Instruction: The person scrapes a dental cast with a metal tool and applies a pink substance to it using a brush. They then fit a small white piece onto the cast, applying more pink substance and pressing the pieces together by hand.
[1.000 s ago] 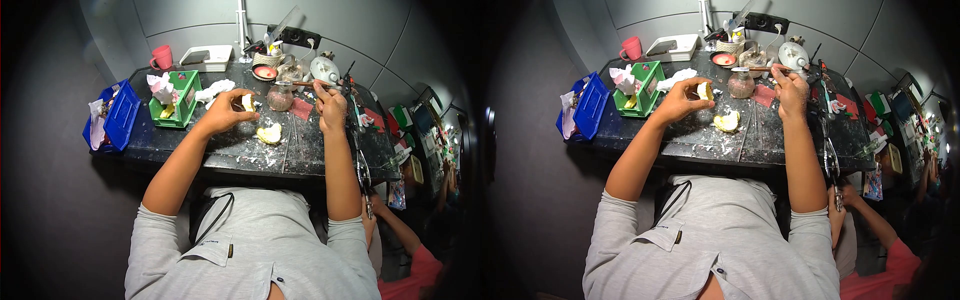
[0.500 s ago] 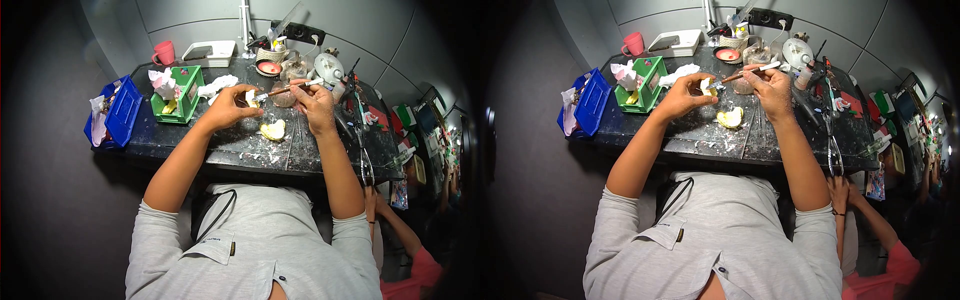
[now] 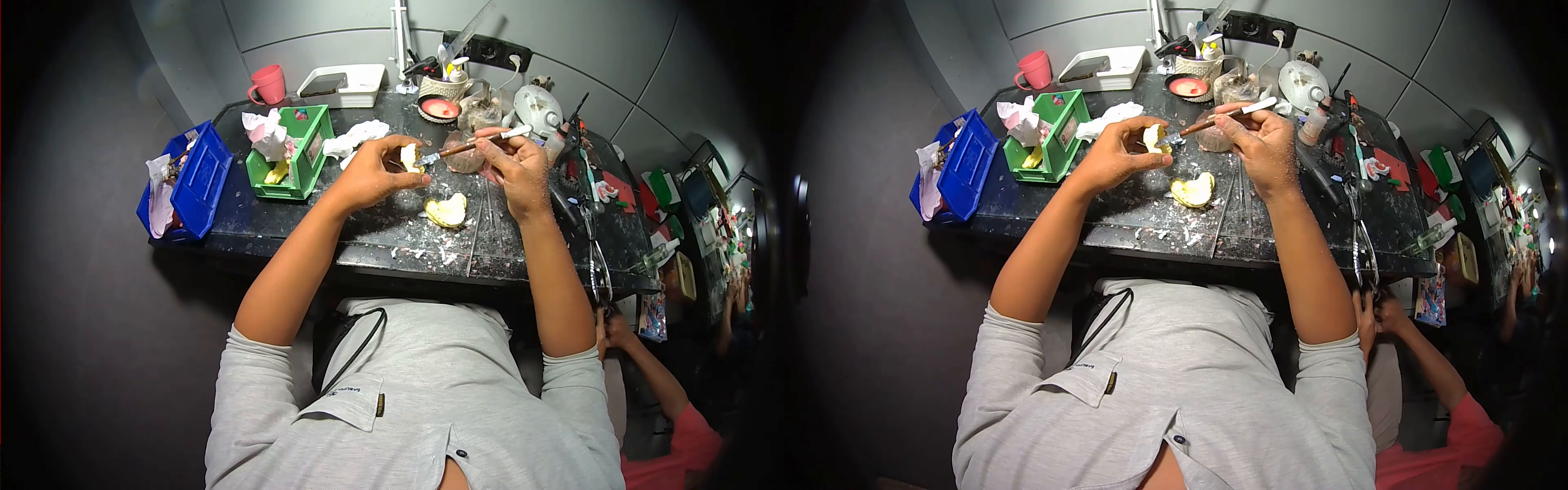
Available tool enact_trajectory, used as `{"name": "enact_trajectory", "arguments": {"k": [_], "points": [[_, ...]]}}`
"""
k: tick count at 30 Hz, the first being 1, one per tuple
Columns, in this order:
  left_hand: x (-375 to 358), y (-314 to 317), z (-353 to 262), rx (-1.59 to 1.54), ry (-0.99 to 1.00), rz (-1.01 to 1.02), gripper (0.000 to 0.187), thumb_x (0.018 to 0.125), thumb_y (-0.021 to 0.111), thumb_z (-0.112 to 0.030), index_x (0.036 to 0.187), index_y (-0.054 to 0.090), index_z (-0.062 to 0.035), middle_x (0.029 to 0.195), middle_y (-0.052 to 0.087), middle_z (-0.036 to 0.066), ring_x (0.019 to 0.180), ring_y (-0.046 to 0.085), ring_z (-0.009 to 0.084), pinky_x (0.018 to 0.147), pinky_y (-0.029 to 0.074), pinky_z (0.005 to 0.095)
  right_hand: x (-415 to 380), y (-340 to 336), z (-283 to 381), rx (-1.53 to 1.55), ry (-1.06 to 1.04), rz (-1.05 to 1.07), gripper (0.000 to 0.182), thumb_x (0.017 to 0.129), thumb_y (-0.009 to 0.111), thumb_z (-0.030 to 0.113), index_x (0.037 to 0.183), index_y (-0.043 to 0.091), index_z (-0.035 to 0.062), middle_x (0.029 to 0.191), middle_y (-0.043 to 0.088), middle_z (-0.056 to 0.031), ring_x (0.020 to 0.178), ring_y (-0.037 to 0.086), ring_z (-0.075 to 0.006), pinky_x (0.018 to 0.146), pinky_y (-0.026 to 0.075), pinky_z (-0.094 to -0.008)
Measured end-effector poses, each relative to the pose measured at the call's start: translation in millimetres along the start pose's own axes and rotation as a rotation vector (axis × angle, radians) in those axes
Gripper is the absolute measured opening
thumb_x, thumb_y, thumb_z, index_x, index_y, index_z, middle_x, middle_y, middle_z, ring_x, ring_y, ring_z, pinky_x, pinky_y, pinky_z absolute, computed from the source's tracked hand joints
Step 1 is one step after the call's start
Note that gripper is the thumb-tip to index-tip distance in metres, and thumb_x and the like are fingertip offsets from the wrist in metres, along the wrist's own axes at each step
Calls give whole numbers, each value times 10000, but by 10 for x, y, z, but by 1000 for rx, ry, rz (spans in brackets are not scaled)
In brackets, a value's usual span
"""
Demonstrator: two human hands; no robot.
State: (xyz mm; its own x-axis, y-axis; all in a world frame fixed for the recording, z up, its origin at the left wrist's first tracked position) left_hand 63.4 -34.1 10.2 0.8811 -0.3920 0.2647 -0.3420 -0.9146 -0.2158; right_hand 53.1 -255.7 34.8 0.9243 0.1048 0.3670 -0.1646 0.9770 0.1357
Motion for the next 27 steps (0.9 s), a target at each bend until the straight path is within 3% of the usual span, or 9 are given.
{"name": "enact_trajectory", "arguments": {"k": [5,12,21,23,24,25,27], "points": [[2,3,2,-11,8,7,580,715,851,-85,1214,585,47,958,670,68,866,636,124,791,526,275,-42,10,101,-11,-1,-26,163,895,681,30,1047,674,-28,944,701,-90,846,666,-108,740,543,-205],[-4,20,1,12,-46,35,530,760,812,-37,1233,578,19,1003,653,53,916,627,120,830,525,270,-21,71,91,-46,-76,29,169,901,673,31,1055,668,-39,994,710,-118,873,675,-122,758,542,-214],[-8,16,-24,8,-27,33,531,757,817,-43,1228,581,20,1005,658,54,922,628,122,838,522,273,-3,-10,78,5,-76,-32,173,888,696,41,1052,684,-14,949,707,-88,870,660,-102,761,518,-205],[-2,5,5,-8,-26,26,531,757,817,-44,1228,582,19,1015,658,55,930,627,122,843,523,271,66,-156,59,24,-127,-155,176,869,721,40,1038,701,-3,914,693,-58,793,635,-81,672,495,-182],[2,0,-1,-9,-22,24,531,757,817,-44,1228,582,19,1015,658,55,930,627,122,843,523,271,108,-214,48,62,-145,-235,190,851,746,47,1030,709,-4,837,670,-14,661,558,-39,546,412,-168],[3,3,-4,-5,-19,30,531,756,818,-45,1228,581,19,1020,657,56,934,627,122,846,524,271,154,-246,30,59,-147,-235,190,851,746,47,1030,709,-4,837,670,-14,661,558,-39,546,412,-168],[4,16,-22,-2,-13,39,532,756,818,-45,1227,581,18,1025,656,56,937,627,122,849,526,271,207,-353,32,-28,-145,-360,205,843,756,54,1032,709,-11,759,639,27,582,481,-12,481,318,-168]]}}
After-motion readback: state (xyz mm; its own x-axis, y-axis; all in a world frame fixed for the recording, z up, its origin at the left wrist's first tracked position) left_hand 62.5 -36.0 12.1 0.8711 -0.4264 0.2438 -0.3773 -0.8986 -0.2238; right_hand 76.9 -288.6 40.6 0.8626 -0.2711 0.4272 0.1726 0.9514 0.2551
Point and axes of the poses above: each hand's wrist, its own x-axis towards the middle knuckle, its own y-axis out of the palm, z = x × y, the point moved 5 cm from there along x, towards the middle knuckle
